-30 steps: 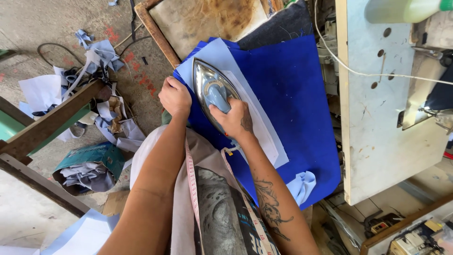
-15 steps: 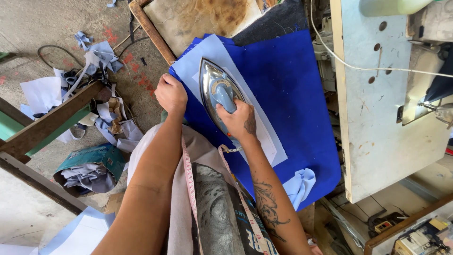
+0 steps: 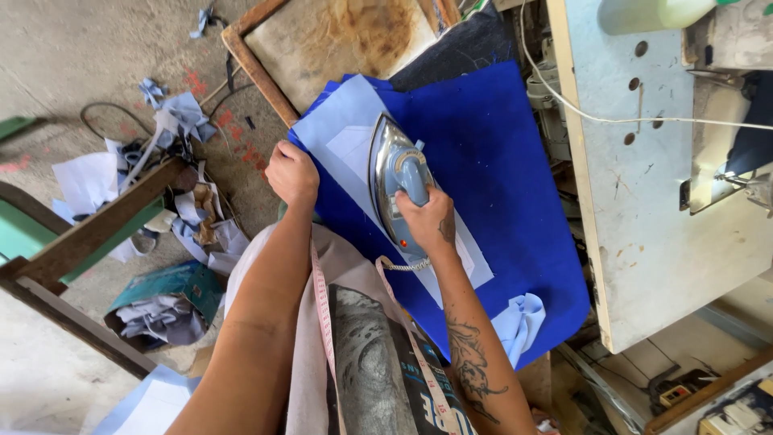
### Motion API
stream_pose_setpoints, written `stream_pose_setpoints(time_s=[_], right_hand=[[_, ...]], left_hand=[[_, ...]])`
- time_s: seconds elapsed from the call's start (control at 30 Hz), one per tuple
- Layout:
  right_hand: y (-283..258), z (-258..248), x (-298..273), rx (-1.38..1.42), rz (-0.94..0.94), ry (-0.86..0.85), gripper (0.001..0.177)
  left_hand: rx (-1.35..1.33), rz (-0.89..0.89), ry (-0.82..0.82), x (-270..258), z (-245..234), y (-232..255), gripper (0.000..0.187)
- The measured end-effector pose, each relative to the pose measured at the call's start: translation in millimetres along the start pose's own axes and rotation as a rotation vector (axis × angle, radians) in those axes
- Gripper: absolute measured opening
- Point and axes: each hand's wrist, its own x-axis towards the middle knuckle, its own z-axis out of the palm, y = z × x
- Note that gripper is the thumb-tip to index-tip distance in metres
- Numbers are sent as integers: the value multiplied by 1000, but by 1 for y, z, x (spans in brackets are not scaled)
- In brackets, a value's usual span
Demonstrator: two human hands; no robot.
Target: The person irons a white fabric piece placed on a blue cloth using a steam iron. They repeatedly smooth the fabric, lift it to check the edges, and reposition it on the ironing board while another person works nearby.
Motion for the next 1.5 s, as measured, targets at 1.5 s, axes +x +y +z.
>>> stream_pose_setpoints(time_s=[1.5], right_hand=[[175, -92, -103, 141, 146, 45, 30]], left_hand=[[520, 1101, -1395, -189, -274, 51, 27]])
